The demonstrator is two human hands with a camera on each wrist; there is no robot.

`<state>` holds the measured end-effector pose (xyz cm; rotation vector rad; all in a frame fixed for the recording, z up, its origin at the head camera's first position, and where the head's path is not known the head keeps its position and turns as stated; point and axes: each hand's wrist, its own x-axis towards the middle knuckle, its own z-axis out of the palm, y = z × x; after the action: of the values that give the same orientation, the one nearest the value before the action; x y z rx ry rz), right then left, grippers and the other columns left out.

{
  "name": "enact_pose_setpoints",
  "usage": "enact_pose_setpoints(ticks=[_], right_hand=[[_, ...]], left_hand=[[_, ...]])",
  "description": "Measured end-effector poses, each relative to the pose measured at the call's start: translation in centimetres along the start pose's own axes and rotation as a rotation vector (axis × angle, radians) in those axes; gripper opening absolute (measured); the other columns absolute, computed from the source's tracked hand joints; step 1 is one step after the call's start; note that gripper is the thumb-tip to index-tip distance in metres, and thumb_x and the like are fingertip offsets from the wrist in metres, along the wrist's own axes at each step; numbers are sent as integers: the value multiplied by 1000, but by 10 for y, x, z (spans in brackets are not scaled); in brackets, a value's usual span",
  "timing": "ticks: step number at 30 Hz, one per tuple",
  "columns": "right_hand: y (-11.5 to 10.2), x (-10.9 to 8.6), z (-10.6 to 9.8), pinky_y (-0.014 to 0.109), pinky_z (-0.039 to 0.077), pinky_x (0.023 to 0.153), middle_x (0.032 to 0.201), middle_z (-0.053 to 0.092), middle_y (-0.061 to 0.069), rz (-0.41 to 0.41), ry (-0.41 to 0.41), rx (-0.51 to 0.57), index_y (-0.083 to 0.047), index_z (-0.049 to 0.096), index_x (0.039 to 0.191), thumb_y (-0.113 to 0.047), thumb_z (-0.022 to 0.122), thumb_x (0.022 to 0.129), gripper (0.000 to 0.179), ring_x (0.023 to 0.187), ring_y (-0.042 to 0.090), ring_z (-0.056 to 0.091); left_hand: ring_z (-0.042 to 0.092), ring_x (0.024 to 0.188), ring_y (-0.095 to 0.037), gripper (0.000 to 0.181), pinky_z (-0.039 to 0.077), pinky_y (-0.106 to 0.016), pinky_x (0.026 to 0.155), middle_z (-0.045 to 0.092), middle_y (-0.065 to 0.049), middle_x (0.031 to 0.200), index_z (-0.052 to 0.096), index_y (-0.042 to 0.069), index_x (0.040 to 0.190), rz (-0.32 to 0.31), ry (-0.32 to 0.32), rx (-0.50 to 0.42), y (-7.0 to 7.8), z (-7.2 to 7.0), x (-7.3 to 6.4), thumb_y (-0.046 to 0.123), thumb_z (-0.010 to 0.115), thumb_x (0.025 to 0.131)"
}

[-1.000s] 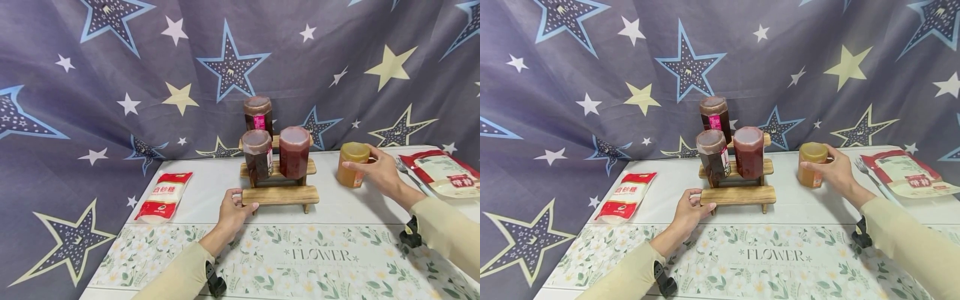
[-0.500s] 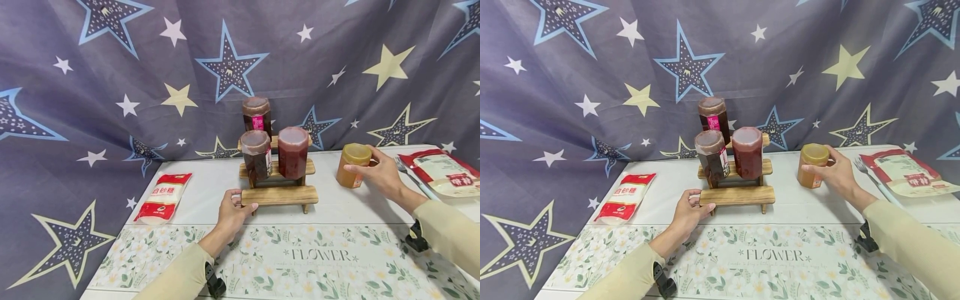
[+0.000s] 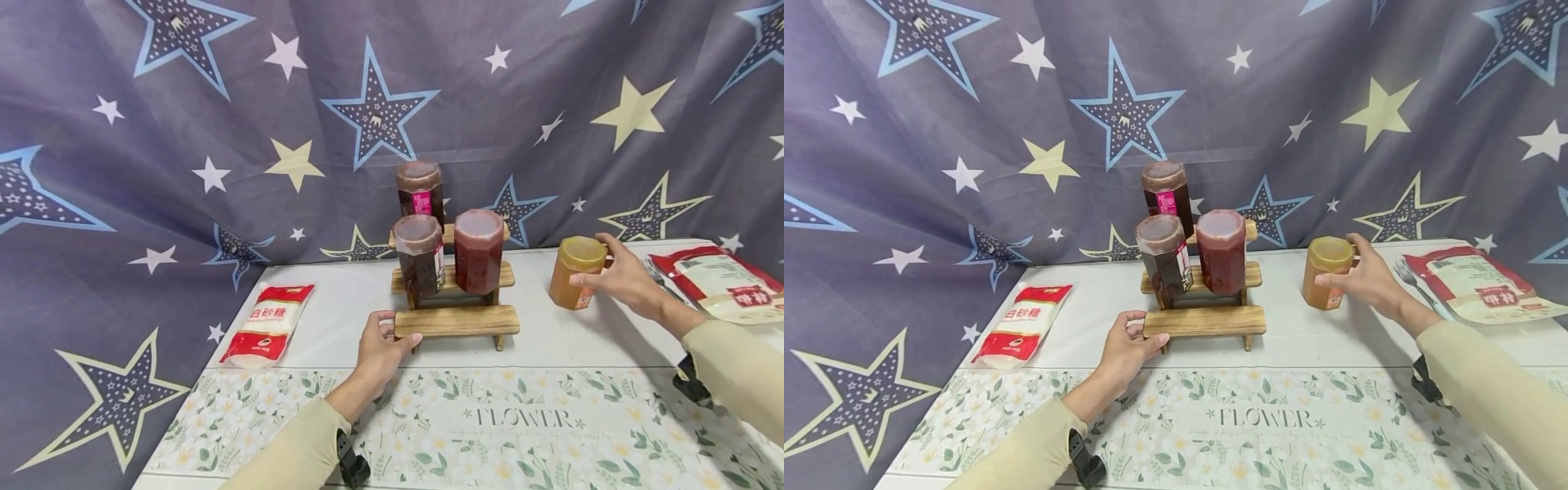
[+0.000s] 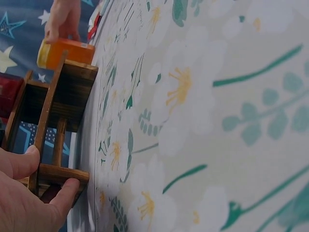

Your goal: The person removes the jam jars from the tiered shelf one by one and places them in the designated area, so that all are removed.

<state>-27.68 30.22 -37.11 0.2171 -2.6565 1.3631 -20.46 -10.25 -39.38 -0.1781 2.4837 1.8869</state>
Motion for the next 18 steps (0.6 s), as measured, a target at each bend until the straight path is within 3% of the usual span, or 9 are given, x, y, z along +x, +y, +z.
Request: enact_pose_setpoints(ticks=[3, 5, 11, 18], right_hand=[[-13, 4, -4, 54, 39, 98, 143, 28, 34, 19, -45, 16, 3, 3, 151, -24, 78, 83, 105, 125, 47, 36], [-22, 8, -7, 62, 31, 101, 145, 25, 34, 19, -48, 13, 1, 1, 152, -26, 77, 83, 107, 128, 48, 33], [-49, 19, -15, 64, 25, 105, 151, 23, 30, -7, -29, 15, -7, 5, 155, -28, 76, 84, 102, 137, 48, 24], [-89, 29, -21, 62, 25, 107, 152, 29, 21, -74, 11, 29, -17, 15, 155, -33, 75, 84, 94, 139, 39, 26]], left_hand=[[62, 91, -20, 63, 51, -31, 73, 61, -13, 111, 41, 7, 135, 0, 6, 1, 1, 0, 0, 15, 77, 83], [62, 91, -20, 63, 51, -30, 73, 62, -13, 111, 41, 6, 135, 2, 10, 2, 0, 0, 0, 14, 77, 83], [62, 91, -20, 64, 51, -31, 73, 61, -14, 112, 40, 6, 135, -3, 4, 4, 0, 0, 0, 16, 77, 83], [62, 90, -20, 65, 52, -31, 73, 60, -15, 113, 40, 6, 136, 3, 1, -3, -1, 1, 0, 15, 77, 83]])
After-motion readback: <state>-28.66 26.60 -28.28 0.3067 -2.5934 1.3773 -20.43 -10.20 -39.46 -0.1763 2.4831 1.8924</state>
